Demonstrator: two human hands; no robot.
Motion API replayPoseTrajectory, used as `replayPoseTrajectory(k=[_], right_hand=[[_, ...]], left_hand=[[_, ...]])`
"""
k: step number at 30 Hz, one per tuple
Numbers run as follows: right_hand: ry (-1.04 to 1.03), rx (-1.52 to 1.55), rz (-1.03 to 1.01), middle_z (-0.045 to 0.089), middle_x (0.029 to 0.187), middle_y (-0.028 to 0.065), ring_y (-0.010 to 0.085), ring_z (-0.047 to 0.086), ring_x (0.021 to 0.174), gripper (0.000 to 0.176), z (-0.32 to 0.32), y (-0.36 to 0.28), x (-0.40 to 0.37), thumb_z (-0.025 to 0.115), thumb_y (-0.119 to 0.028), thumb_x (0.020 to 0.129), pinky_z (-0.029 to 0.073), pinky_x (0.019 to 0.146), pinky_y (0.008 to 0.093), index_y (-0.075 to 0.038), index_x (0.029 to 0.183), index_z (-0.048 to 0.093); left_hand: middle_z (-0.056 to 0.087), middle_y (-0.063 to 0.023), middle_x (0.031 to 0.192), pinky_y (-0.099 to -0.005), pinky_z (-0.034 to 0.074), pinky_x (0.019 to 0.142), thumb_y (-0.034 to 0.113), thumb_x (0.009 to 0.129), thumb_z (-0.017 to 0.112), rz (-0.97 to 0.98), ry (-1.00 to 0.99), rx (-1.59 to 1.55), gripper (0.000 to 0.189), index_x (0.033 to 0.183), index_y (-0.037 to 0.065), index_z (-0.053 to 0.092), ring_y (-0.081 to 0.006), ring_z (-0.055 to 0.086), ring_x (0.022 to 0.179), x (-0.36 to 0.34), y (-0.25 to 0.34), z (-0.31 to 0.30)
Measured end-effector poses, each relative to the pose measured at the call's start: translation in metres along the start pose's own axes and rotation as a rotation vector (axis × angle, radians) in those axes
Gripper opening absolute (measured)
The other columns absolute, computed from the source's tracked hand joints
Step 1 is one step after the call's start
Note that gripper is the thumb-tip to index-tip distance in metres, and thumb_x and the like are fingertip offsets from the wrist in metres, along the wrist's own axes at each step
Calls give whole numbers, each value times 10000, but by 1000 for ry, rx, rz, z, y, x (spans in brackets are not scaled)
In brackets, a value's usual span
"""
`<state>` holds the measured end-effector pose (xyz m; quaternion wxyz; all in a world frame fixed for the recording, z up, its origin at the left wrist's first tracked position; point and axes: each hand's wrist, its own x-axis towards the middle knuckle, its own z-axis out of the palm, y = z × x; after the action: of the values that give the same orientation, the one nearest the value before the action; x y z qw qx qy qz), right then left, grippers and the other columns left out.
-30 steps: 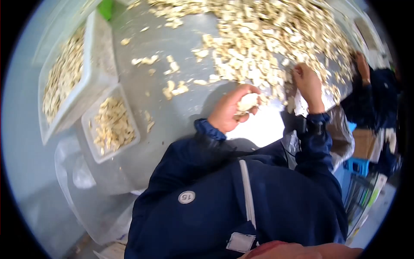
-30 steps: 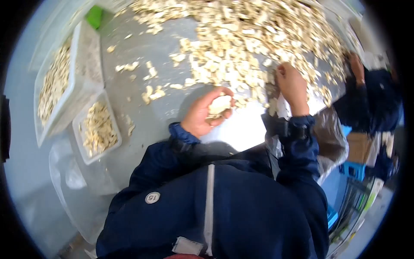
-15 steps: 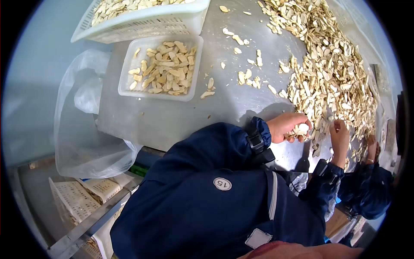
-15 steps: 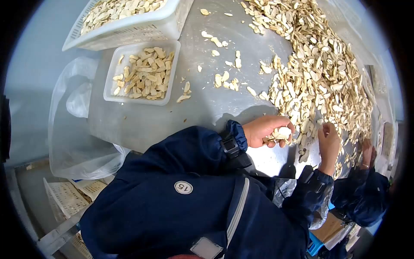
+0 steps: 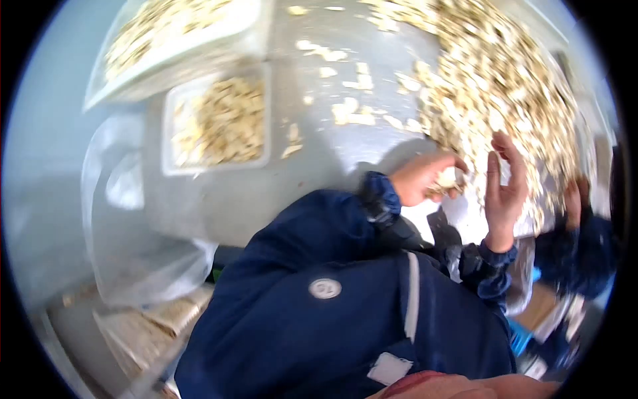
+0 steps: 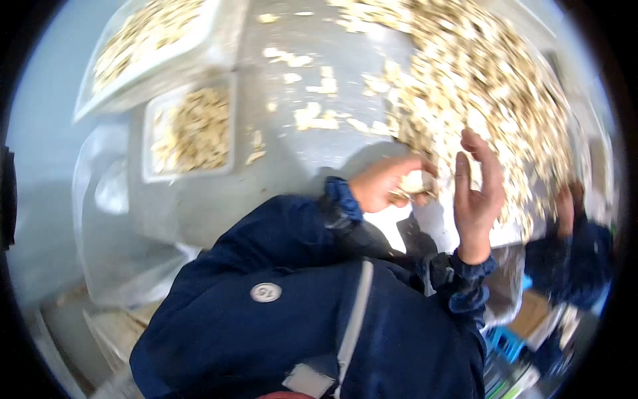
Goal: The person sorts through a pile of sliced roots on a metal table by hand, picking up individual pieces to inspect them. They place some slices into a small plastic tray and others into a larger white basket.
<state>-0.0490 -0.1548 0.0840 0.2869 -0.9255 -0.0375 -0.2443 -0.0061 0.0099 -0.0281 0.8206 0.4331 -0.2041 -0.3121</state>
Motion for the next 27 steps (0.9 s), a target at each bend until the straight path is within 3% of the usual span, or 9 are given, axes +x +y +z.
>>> replayPoseTrajectory(k=[1, 2, 6, 12, 14, 16, 19, 22, 27], right_hand=[[48, -81, -31, 720, 1272, 146, 272, 703, 1114, 343, -5, 28, -20, 715, 50, 938, 549, 968, 379, -28, 1271, 687], [39, -216, -8, 716, 1231, 155, 322, 676, 1145, 369, -12, 43, -41, 740, 63, 888, 528, 1002, 410, -38, 1241, 696], [-144, -333, 144, 694, 1256, 109, 353, 638, 1191, 350, -37, 41, -102, 794, -76, 853, 509, 1047, 434, -136, 1194, 745], [134, -621, 262, 680, 1301, 140, 359, 656, 1152, 291, -56, 99, -104, 731, -69, 896, 541, 984, 456, -118, 1182, 757], [171, -355, 274, 674, 1304, 146, 358, 652, 1162, 310, -38, 88, -81, 736, -77, 893, 546, 979, 444, -117, 1199, 752], [105, -215, 97, 680, 1280, 142, 361, 655, 1152, 336, -7, 76, -62, 757, -104, 879, 552, 967, 434, -164, 1209, 754], [-117, -99, -79, 600, 1448, 96, 329, 549, 1352, 405, 22, 51, -47, 772, -252, 909, 442, 1122, 497, -226, 1309, 712], [-158, -211, -57, 622, 1422, 85, 318, 561, 1341, 347, 22, 54, -57, 767, -266, 919, 442, 1124, 486, -211, 1258, 722], [38, -337, 160, 667, 1355, 89, 341, 601, 1276, 336, -30, 82, -89, 795, -139, 865, 492, 1060, 463, -164, 1197, 748]], left_hand=[[701, -38, 1058, -183, 389, 517, 345, 1092, 523, 6, 4, 11, 267, 1236, 161, 651, -117, 668, 867, -1, 3, 1], [702, -51, 1091, -176, 391, 524, 332, 1094, 520, -447, -2, -396, 264, 1246, 155, 644, -118, 661, 878, -2, 18, -1], [673, -64, 1045, -182, 369, 464, 337, 1109, 496, -522, 62, -499, 297, 1213, 96, 633, -138, 632, 829, 4, 27, 5], [652, -97, 1022, -202, 390, 426, 341, 1130, 456, -480, 39, -601, 326, 1213, 64, 607, -156, 616, 802, 6, 19, 0], [624, -103, 1058, -198, 395, 409, 333, 1137, 437, -408, 27, -650, 327, 1231, 61, 592, -157, 597, 800, 5, 18, -1], [607, -103, 1074, -194, 391, 400, 332, 1140, 424, -338, 10, -700, 335, 1248, 60, 586, -157, 584, 798, 5, 18, -3], [567, -94, 1081, -190, 397, 390, 334, 1145, 399, -305, 35, -706, 353, 1275, 58, 576, -156, 551, 782, 3, 21, -3], [554, -91, 1071, -193, 402, 381, 326, 1142, 395, -324, 52, -731, 346, 1268, 58, 574, -158, 530, 759, 4, 23, 0], [562, -100, 1063, -196, 407, 380, 316, 1142, 392, -365, 44, -694, 331, 1244, 57, 570, -166, 551, 775, 5, 21, -2]])
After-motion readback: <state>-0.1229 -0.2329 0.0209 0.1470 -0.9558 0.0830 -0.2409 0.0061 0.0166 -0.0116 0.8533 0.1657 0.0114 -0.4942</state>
